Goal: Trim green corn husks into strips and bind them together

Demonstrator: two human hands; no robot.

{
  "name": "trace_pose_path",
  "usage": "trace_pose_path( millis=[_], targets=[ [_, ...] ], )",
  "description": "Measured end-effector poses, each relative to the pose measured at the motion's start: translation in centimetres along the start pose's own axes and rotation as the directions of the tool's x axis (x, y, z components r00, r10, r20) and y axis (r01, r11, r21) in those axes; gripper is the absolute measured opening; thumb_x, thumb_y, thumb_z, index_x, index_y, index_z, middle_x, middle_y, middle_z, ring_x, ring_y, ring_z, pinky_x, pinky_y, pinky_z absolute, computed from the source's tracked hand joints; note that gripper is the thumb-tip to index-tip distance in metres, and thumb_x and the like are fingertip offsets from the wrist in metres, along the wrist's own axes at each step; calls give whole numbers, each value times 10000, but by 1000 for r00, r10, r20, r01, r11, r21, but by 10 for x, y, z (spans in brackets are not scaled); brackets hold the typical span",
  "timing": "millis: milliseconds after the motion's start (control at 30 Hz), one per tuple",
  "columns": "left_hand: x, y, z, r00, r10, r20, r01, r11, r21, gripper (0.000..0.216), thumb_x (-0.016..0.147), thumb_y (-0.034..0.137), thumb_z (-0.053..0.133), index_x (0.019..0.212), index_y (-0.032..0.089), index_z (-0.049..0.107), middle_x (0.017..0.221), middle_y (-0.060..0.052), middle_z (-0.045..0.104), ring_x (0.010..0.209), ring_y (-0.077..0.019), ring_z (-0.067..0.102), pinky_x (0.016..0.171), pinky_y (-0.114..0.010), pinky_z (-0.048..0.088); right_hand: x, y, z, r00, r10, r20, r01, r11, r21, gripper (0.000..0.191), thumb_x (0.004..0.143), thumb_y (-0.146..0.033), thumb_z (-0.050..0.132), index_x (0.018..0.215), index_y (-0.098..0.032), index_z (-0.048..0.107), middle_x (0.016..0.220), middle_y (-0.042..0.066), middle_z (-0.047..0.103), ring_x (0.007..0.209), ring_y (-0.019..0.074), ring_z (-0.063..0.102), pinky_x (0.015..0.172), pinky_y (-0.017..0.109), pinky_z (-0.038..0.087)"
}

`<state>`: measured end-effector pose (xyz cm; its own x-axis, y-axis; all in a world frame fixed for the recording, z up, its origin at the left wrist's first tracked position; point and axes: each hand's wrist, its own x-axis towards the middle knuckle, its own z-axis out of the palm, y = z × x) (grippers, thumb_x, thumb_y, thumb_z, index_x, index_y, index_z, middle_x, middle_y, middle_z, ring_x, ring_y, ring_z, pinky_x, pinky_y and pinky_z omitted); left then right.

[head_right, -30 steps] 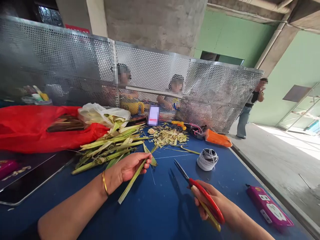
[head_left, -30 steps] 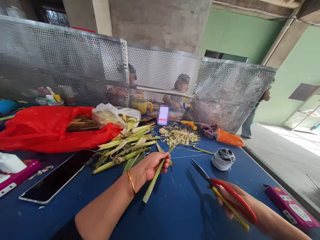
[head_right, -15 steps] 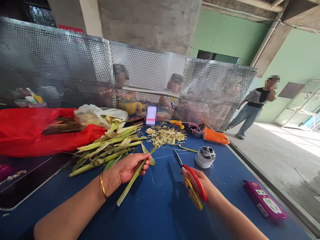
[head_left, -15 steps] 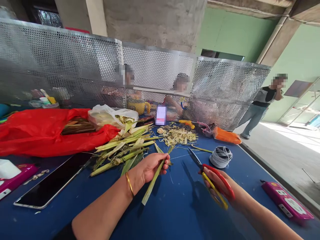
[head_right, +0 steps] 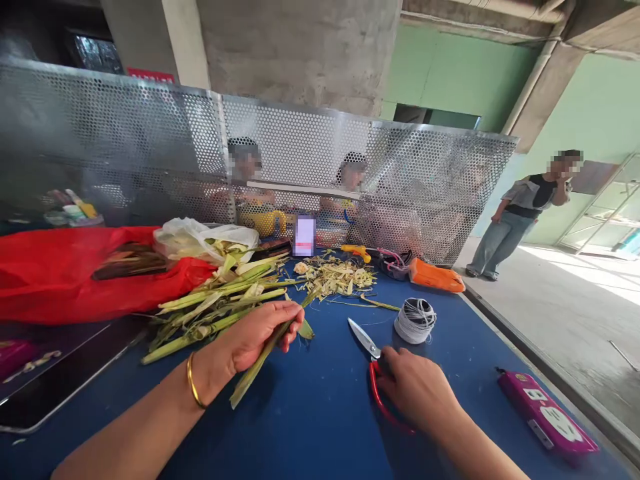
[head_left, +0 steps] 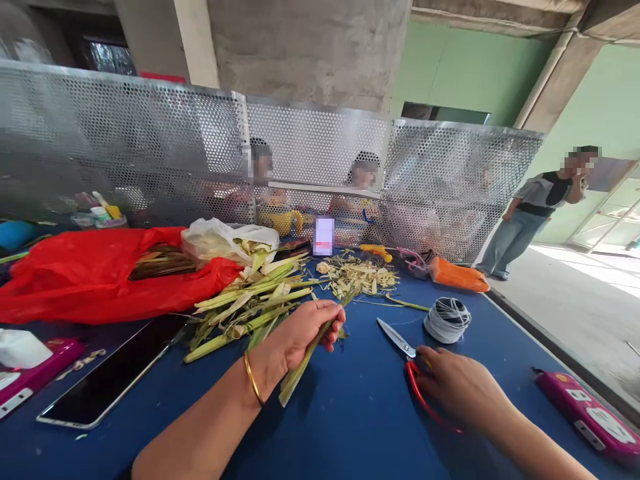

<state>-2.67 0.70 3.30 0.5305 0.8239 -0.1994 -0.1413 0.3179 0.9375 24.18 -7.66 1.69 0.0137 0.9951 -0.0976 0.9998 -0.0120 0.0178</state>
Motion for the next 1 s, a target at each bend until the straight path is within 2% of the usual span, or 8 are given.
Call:
trace_pose_path(
  millis=[67, 133, 233, 300, 367, 667, 900, 1000],
  targets=[
    [-4, 4, 8, 997, 68, 29, -70, 995, 69, 222, 835, 331, 549, 713, 147, 573, 623, 9, 514, 500, -81, 473, 488, -211, 392, 4, -9, -10, 996, -64, -63, 68, 996, 61, 166, 803, -291, 563, 869, -228, 702, 929, 94, 671, 776, 259, 645, 599, 303, 401],
    [-8, 6, 17, 992, 112, 64, -119, 987, 107, 244, 837, 351, 546, 709, 146, 581, 634, 2, 523, 516, -87, 491, 508, -213, 406, 11, -24, -24, 970, -142, -196, 204, 916, 347, 212, 843, -330, 528, 934, -257, 706, 986, 65, 665, 817, 229, 624, 669, 311, 429],
    [-12, 3, 29, 989, 115, 92, -125, 986, 108, 243, 831, 348, 552, 701, 146, 588, 627, -3, 531, 518, -94, 505, 518, -219, 419, 26, -52, -42, 972, -125, -201, 236, 437, 868, 302, 809, -391, 590, 1040, -215, 670, 786, 24, 653, 694, 171, 581, 669, 289, 441],
    [-13, 0, 33, 991, 97, 91, -104, 992, 66, 232, 823, 347, 563, 708, 148, 593, 626, 0, 532, 511, -95, 505, 512, -220, 422, 37, -69, -46, 966, -161, -201, 220, 115, 969, 299, 776, -388, 649, 994, -184, 664, 682, -8, 604, 624, 139, 533, 641, 270, 423],
    [-13, -3, 32, 995, 74, 74, -75, 997, 16, 233, 818, 359, 575, 721, 149, 605, 627, 3, 532, 501, -92, 500, 509, -222, 425, 44, -80, -44, 956, -193, -221, 216, -46, 975, 233, 758, -365, 692, 892, -175, 667, 624, -31, 570, 599, 117, 501, 630, 253, 401],
    [-6, -10, 24, 992, -113, 54, 116, 992, -56, 297, 703, 373, 742, 788, 92, 699, 660, -42, 622, 557, -111, 569, 600, -240, 464, 47, -82, -27, 961, -188, -201, 202, -15, 979, 282, 729, -379, 716, 596, -162, 595, 567, -21, 573, 576, 107, 481, 579, 241, 384],
    [-6, -9, 14, 998, -64, -4, 62, 979, -195, 232, 729, 317, 730, 761, 91, 691, 579, 8, 545, 491, -74, 501, 551, -227, 481, 56, -77, -17, 956, -282, -81, 73, -38, 997, 393, 718, -390, 708, 1044, -182, 631, 1002, 51, 665, 533, 86, 552, 525, 260, 444],
    [-7, -10, 10, 996, -81, 25, 84, 970, -228, 200, 760, 286, 703, 761, 86, 688, 580, 4, 539, 498, -72, 509, 543, -215, 481, 56, -82, -7, 932, -359, -46, 48, -3, 999, 348, 716, -342, 701, 1019, -185, 633, 949, 39, 679, 543, 101, 583, 532, 263, 464]
  ],
)
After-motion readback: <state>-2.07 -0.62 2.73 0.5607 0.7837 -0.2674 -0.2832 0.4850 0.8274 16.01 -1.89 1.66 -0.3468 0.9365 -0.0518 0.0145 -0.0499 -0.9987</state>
